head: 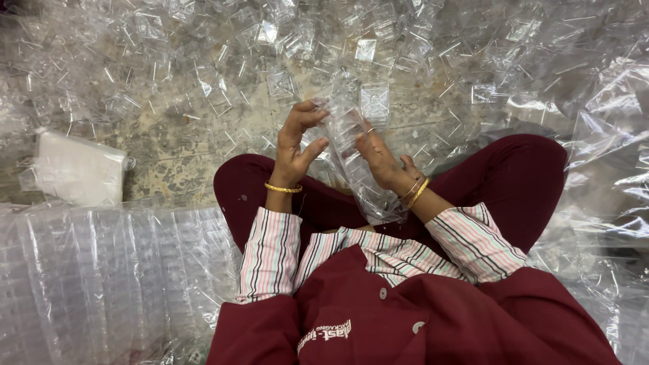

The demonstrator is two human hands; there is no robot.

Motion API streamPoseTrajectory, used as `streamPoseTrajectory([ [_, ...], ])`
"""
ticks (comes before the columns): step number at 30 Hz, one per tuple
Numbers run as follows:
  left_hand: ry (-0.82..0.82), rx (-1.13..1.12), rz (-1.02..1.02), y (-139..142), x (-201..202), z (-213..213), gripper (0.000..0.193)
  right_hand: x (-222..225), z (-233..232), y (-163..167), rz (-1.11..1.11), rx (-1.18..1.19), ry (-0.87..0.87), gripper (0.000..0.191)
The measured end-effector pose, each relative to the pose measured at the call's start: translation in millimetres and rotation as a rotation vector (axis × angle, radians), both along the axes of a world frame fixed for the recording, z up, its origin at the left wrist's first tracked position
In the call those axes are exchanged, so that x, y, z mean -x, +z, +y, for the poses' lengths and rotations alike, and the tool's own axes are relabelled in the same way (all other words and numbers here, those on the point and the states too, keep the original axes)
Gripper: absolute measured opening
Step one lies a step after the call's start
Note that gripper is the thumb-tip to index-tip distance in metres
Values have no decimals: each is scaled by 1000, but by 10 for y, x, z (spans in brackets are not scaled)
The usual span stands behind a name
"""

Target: The person sits cross-legged on the floor among piles of clear plastic boxes and folds flat plastic sheets into box shapes by hand, pressing the sides and snapping the corners together, then stacks the finished boxes beside them.

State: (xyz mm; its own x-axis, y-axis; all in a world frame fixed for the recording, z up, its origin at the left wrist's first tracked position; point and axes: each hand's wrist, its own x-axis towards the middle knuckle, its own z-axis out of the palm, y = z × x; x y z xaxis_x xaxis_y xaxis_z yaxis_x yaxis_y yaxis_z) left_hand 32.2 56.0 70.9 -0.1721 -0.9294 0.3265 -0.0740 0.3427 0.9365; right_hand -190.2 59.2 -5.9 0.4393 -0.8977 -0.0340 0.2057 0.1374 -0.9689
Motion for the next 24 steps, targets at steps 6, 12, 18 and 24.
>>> streamPoseTrajectory([
  [6, -45, -32, 393, -27, 90, 38, 34, -16, -9, 15, -28, 72, -10, 64],
  [12, 16, -104, 389, 164, 170, 30, 57, -17, 35, 427, 284, 433, -79, 68],
  [18, 133, 217, -289, 558, -32, 105, 45, 2, 116, 809, 500, 571, -126, 77],
  [24, 244, 369, -876, 842, -86, 365, 35, 33, 172, 933, 663, 784, -155, 80],
])
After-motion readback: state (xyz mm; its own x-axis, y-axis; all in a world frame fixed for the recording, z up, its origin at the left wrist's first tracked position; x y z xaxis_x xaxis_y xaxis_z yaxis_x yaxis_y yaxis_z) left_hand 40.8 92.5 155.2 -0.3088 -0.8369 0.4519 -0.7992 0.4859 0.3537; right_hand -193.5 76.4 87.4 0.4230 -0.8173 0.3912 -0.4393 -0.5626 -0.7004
